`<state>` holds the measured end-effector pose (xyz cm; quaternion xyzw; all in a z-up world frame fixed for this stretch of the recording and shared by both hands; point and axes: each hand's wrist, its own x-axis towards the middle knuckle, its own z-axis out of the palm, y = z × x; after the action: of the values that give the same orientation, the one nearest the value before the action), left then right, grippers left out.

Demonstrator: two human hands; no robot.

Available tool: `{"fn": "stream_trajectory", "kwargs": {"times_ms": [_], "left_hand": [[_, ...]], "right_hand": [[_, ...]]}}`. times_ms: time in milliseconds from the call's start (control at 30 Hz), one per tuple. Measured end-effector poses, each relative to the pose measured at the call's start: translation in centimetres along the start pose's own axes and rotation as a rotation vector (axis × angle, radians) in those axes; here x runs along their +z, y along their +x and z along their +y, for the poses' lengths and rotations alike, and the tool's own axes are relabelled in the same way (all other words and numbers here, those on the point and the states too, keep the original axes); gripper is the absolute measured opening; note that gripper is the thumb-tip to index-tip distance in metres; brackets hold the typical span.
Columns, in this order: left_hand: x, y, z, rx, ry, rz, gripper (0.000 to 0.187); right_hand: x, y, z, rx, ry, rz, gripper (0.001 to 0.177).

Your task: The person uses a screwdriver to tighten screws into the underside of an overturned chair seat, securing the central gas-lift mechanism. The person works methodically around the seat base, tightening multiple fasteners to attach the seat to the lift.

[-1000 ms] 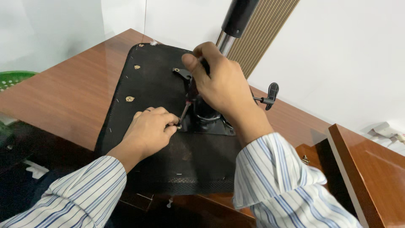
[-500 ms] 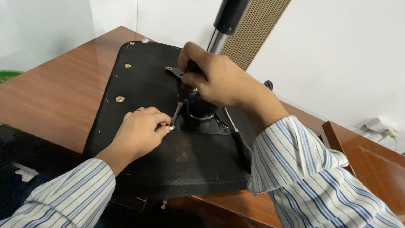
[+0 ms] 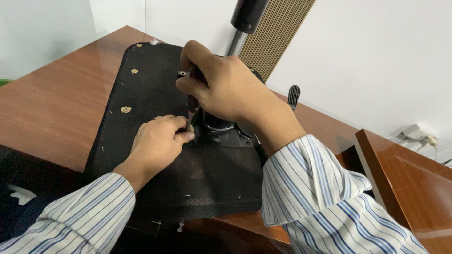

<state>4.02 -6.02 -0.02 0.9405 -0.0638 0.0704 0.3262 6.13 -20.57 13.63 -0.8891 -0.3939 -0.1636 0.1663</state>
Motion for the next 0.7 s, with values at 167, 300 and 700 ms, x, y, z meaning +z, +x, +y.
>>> {"fn": "stream_trajectory", "kwargs": {"times_ms": [167,300,700], "left_hand": [[0.0,-0.3,0.5,-0.06,-0.038,-0.014,0.019],[0.1,-0.3,0.1,-0.053,-0.074,-0.009,0.019],[0.4,-0.7,-0.5,0.076,-0.146,0.1,0.024]], "right_hand": [[-0.1,0.9,-1.2,0.207,-0.086,-0.009,0.048],[-0.2,1.6,-1.4,0.278,-0.119,-0.082,0.046],[-0.8,-15.2,1.1,1.029,0.791,0.912,0.024]]}}
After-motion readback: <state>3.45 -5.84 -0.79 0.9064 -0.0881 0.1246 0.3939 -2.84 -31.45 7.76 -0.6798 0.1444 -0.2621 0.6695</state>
